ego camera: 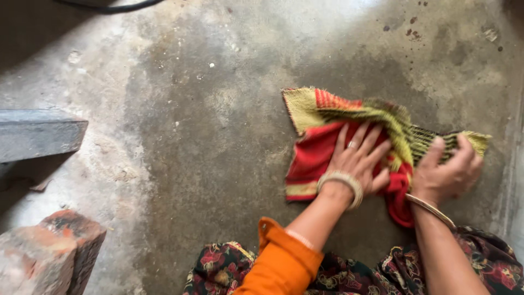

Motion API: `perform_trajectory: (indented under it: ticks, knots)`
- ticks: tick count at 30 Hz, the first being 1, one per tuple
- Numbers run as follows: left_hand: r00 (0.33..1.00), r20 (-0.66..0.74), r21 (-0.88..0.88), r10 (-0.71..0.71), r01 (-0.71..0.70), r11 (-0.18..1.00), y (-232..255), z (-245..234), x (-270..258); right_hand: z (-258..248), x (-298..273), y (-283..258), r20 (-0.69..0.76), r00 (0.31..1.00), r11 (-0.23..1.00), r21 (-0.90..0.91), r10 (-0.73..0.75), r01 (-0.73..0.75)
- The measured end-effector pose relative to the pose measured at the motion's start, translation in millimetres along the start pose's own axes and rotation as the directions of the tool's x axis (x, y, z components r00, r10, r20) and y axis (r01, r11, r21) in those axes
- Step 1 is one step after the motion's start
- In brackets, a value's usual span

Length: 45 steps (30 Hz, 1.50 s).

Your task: The person cleans the floor by wiping it with a cloth by hand, moving a power cord out of the way.

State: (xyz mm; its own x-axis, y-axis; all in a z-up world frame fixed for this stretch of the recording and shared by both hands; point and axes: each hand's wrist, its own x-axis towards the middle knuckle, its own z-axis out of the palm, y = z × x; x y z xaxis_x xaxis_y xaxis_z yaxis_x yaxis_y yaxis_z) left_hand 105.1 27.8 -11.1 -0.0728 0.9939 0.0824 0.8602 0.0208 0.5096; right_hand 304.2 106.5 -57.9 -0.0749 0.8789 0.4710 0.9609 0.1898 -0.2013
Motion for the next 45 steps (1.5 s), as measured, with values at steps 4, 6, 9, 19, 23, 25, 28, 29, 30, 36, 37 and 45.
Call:
perform_trajectory:
  ticks: [4, 6, 9, 19, 23, 25, 28, 29, 30, 36, 37, 45]
  knots:
    - [0.997, 0.065, 0.059, 0.032, -0.036, 0.998, -39.5, 9.7, 55.3, 41.4, 27.2, -38.0, -0.075, 0.992, 0.995, -0.018, -0.098, 0.097]
    - [0.986, 0.169, 0.080, -0.009, -0.005, 0.997, -73.2, 6.4, 100.3, 69.9, 55.0, -62.0, -0.065, 0.996, 0.998, 0.021, -0.060, 0.062]
    - [0.933, 0.338, 0.211, -0.127, 0.056, 0.976, -125.7, -16.8, 137.8, 111.7, 96.7, -117.2, -0.033, 0.995, 0.992, 0.086, -0.092, 0.094]
    - [0.921, -0.143, 0.198, -0.363, 0.386, 0.901, -234.1, -132.3, -23.5, 74.6, 47.2, -352.3, 0.120, 0.768, 0.691, 0.539, -0.629, 0.482]
    - [0.858, -0.153, 0.194, -0.491, 0.513, 0.836, -210.6, -146.0, -150.8, 6.8, -25.9, -384.6, 0.154, 0.595, 0.483, 0.754, -0.789, 0.445]
    - [0.857, -0.160, 0.237, -0.489, 0.514, 0.824, -184.4, -144.1, -215.7, -30.6, -66.1, -383.7, 0.163, 0.491, 0.401, 0.808, -0.856, 0.431]
    - [0.887, -0.123, 0.315, -0.444, 0.460, 0.831, -160.8, -136.3, -274.4, -78.6, -111.5, -357.7, 0.182, 0.416, 0.339, 0.876, -0.891, 0.343]
    - [0.898, -0.099, 0.339, -0.428, 0.435, 0.834, -157.9, -133.1, -283.1, -83.6, -118.9, -348.4, 0.195, 0.430, 0.357, 0.872, -0.882, 0.337]
    - [0.908, -0.072, 0.357, -0.414, 0.411, 0.839, -153.7, -128.0, -287.0, -87.8, -124.9, -337.4, 0.212, 0.489, 0.397, 0.863, -0.846, 0.313]
    - [0.937, 0.050, 0.372, -0.347, 0.305, 0.877, -158.3, -99.6, -217.0, -62.5, -98.3, -297.6, 0.208, 0.722, 0.546, 0.793, -0.660, 0.271]
    - [0.941, 0.051, 0.361, -0.333, 0.294, 0.885, -158.7, -92.8, -194.9, -53.8, -82.8, -287.4, 0.177, 0.772, 0.571, 0.774, -0.610, 0.273]
    - [0.983, -0.042, 0.074, -0.180, 0.183, 0.980, -63.7, -18.0, -10.2, -1.5, 55.9, -142.6, 0.111, 0.828, 0.796, 0.371, -0.550, 0.479]
